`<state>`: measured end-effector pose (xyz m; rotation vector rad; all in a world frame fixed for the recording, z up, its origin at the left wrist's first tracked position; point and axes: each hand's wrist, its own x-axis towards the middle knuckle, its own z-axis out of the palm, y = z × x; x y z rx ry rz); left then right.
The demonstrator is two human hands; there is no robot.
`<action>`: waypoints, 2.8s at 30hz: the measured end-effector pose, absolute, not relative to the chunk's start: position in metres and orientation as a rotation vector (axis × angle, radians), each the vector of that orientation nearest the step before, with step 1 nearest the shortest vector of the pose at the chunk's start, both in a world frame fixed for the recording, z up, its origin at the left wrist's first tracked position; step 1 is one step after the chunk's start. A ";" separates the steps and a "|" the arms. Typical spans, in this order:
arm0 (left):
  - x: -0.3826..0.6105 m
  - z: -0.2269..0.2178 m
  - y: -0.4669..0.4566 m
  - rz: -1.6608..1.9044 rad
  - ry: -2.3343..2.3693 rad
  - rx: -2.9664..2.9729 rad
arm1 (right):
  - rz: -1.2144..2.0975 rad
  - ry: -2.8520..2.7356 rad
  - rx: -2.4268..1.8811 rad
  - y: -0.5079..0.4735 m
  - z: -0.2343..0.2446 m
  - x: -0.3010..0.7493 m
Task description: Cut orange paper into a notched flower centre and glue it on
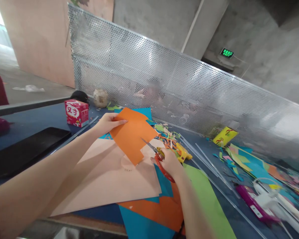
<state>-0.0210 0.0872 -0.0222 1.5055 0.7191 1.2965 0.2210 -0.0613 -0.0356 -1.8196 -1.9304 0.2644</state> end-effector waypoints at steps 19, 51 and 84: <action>-0.022 -0.023 0.090 1.309 0.708 1.508 | 0.177 -1.954 -1.905 -0.065 -0.032 0.225; -0.016 -0.017 0.078 1.106 0.710 1.669 | 0.088 -1.953 -1.966 -0.072 -0.024 0.213; -0.023 -0.016 0.077 1.078 0.800 1.409 | 0.414 -1.793 -1.806 -0.059 -0.034 0.233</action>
